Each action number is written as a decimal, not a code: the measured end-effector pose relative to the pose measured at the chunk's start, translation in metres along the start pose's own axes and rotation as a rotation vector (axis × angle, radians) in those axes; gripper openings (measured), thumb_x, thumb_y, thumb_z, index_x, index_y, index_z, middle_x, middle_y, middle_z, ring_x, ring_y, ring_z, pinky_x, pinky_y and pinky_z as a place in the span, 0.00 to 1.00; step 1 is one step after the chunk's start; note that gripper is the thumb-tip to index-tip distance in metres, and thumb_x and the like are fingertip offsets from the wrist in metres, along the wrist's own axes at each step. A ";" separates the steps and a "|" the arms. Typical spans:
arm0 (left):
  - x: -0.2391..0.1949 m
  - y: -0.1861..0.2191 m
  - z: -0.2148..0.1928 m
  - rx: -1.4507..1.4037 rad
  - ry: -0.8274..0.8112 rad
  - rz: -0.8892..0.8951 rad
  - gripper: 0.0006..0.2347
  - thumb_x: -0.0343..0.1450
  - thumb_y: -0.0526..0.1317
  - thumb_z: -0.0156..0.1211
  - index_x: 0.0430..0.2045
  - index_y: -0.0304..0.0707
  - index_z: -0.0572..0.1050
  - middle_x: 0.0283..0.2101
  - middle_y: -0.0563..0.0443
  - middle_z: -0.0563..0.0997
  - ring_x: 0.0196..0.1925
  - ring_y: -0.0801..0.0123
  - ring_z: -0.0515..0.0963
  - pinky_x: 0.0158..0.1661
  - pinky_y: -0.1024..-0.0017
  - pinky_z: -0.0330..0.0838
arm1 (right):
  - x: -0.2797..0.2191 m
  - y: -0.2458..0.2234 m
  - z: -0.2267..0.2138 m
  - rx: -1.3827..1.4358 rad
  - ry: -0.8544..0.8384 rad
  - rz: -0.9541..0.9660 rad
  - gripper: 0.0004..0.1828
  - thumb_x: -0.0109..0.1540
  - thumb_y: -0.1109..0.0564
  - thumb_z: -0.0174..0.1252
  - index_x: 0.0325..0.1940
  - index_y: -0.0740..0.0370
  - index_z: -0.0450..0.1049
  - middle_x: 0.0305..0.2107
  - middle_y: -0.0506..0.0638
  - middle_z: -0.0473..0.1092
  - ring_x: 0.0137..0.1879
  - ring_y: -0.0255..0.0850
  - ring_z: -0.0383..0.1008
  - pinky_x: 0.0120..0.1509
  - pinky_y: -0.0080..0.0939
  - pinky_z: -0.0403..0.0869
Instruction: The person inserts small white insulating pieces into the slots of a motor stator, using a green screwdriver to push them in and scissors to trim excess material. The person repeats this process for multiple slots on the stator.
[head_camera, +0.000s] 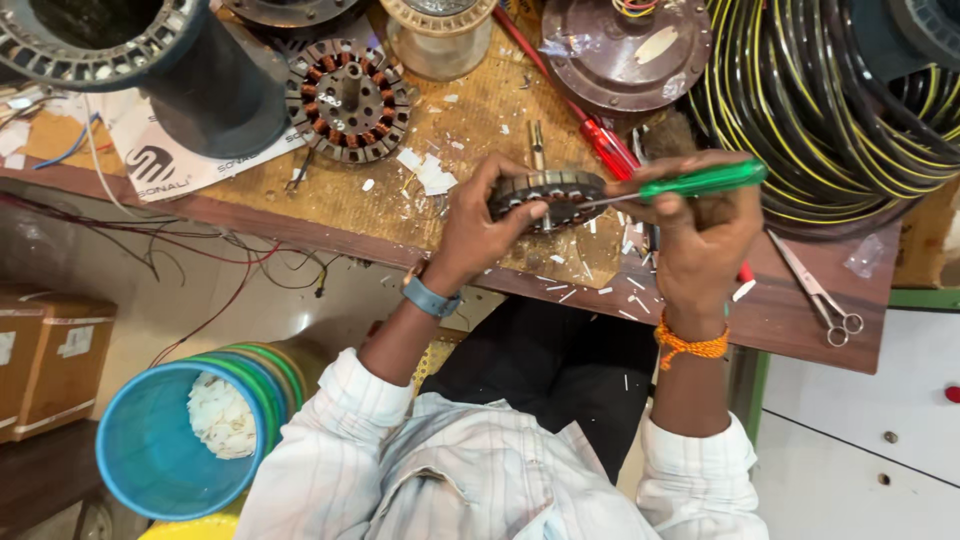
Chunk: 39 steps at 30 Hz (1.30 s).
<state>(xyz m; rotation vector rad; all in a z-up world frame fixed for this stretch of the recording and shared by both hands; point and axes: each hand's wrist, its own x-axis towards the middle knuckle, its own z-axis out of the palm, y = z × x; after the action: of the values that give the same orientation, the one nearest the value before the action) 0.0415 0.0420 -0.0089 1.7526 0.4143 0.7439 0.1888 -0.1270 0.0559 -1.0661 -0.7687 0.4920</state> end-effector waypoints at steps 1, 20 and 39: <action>-0.001 0.001 0.001 -0.011 -0.024 -0.038 0.15 0.69 0.36 0.72 0.44 0.34 0.71 0.37 0.47 0.83 0.38 0.70 0.83 0.39 0.71 0.78 | 0.000 0.000 0.004 -0.020 -0.019 -0.015 0.18 0.70 0.60 0.64 0.57 0.63 0.63 0.47 0.60 0.76 0.51 0.51 0.83 0.56 0.54 0.81; -0.011 0.031 0.025 0.164 0.045 0.202 0.15 0.67 0.35 0.72 0.46 0.38 0.78 0.44 0.45 0.83 0.46 0.54 0.83 0.46 0.63 0.77 | -0.027 -0.007 0.033 -0.687 -0.108 -0.240 0.16 0.69 0.69 0.62 0.54 0.69 0.62 0.45 0.60 0.77 0.55 0.47 0.83 0.53 0.38 0.83; -0.006 0.026 -0.005 0.140 -0.148 0.176 0.17 0.66 0.41 0.75 0.47 0.39 0.79 0.43 0.47 0.84 0.42 0.58 0.85 0.43 0.64 0.78 | -0.056 0.017 -0.030 -0.083 0.238 -0.208 0.18 0.72 0.49 0.61 0.59 0.59 0.64 0.43 0.56 0.76 0.51 0.49 0.81 0.60 0.57 0.83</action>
<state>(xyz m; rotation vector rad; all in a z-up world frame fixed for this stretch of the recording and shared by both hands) 0.0310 0.0335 0.0146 1.9806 0.2175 0.7163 0.1752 -0.1765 0.0140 -1.0853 -0.6838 0.1531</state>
